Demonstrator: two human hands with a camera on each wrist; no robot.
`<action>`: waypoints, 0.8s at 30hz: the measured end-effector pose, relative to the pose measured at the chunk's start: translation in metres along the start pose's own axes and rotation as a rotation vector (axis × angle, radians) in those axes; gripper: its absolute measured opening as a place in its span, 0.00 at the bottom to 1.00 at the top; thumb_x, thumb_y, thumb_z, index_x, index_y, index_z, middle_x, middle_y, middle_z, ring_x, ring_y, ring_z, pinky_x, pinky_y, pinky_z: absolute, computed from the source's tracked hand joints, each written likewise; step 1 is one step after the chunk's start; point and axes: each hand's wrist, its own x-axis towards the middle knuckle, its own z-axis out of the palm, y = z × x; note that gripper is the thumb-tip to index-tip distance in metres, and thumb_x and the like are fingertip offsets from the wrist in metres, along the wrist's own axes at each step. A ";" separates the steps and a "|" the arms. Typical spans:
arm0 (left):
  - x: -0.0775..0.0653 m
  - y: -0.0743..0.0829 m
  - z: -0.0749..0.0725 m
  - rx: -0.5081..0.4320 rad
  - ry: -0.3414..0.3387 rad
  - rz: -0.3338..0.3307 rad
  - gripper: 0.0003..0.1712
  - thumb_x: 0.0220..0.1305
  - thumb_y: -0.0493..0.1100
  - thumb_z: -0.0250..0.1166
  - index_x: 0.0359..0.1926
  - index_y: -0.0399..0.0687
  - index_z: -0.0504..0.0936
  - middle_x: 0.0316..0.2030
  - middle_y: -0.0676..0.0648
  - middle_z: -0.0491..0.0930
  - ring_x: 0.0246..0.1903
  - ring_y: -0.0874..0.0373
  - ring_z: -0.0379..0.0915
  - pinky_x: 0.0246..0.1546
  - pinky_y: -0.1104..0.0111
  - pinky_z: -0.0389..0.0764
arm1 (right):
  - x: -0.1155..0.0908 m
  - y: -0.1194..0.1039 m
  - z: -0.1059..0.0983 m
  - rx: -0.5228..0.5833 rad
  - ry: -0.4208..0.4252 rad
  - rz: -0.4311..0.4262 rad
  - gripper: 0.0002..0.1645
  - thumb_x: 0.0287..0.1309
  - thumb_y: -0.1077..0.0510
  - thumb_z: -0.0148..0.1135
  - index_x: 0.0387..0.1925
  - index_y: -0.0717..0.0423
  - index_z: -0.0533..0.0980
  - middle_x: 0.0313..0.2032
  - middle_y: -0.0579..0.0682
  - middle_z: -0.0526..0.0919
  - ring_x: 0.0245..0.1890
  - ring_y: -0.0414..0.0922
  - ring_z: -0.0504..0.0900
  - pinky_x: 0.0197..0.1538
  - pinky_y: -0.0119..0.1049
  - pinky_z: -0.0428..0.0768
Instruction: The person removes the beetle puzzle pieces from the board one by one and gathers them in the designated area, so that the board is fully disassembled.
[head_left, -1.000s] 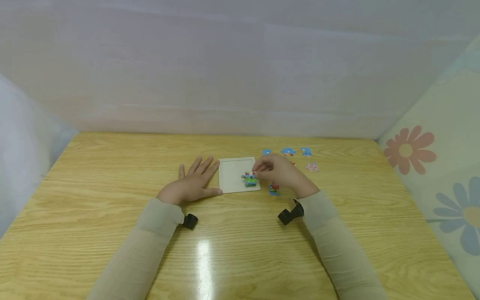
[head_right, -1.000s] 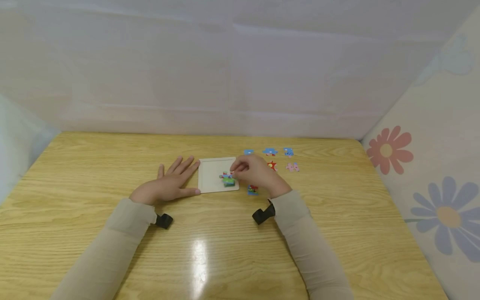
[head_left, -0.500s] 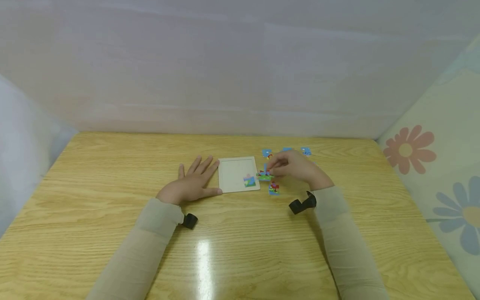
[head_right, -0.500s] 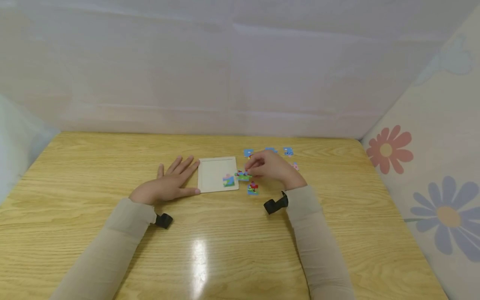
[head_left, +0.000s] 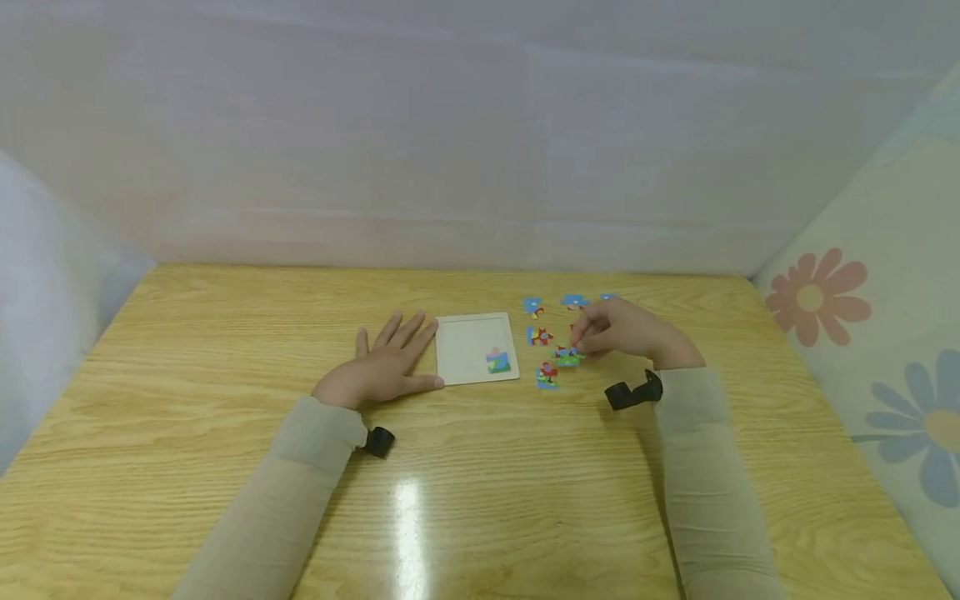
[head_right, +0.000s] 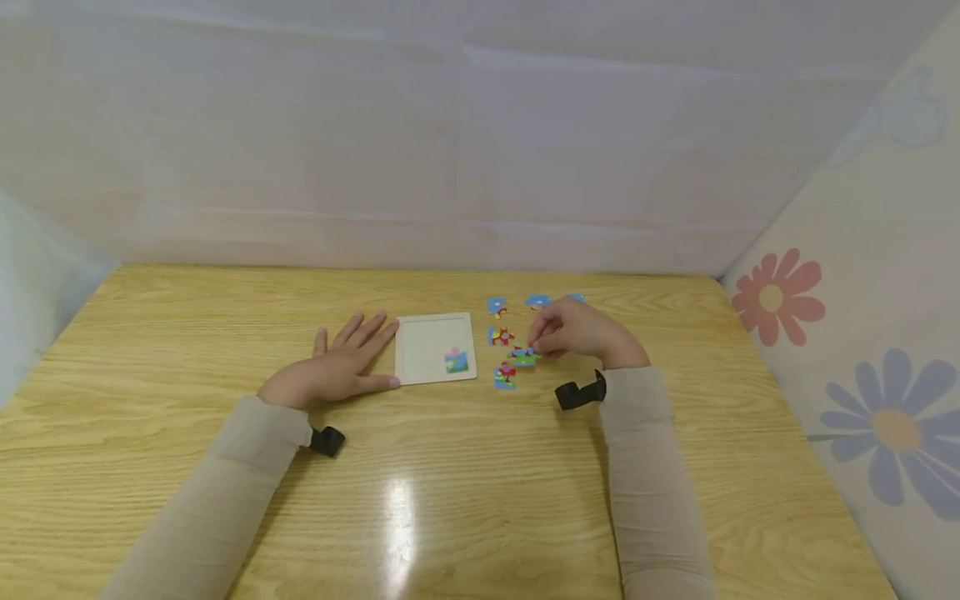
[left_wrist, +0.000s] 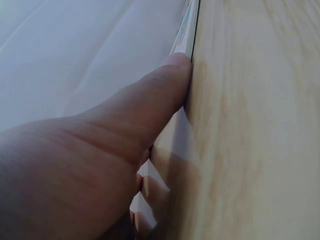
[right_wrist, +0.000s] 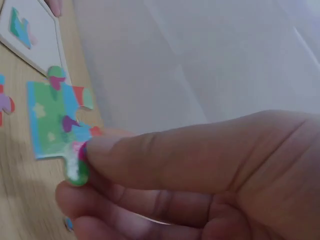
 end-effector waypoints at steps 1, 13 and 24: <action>0.000 0.000 0.000 -0.001 0.001 -0.001 0.55 0.71 0.68 0.57 0.82 0.53 0.36 0.81 0.43 0.27 0.77 0.40 0.13 0.64 0.30 0.18 | -0.001 0.000 -0.001 -0.010 -0.006 0.005 0.04 0.65 0.66 0.64 0.39 0.64 0.82 0.37 0.55 0.85 0.38 0.52 0.84 0.48 0.47 0.85; 0.000 -0.001 0.000 0.003 0.010 0.002 0.56 0.70 0.69 0.57 0.82 0.52 0.37 0.81 0.43 0.27 0.77 0.39 0.13 0.63 0.29 0.18 | -0.010 0.006 -0.009 -0.082 -0.078 0.115 0.06 0.64 0.67 0.60 0.40 0.64 0.81 0.40 0.54 0.85 0.37 0.45 0.82 0.47 0.43 0.84; -0.001 -0.001 0.000 0.003 0.009 0.002 0.56 0.70 0.69 0.57 0.82 0.53 0.36 0.81 0.44 0.26 0.77 0.40 0.13 0.64 0.29 0.18 | -0.010 0.014 -0.012 -0.098 -0.101 0.160 0.06 0.61 0.68 0.60 0.38 0.64 0.81 0.36 0.52 0.85 0.33 0.44 0.80 0.42 0.39 0.81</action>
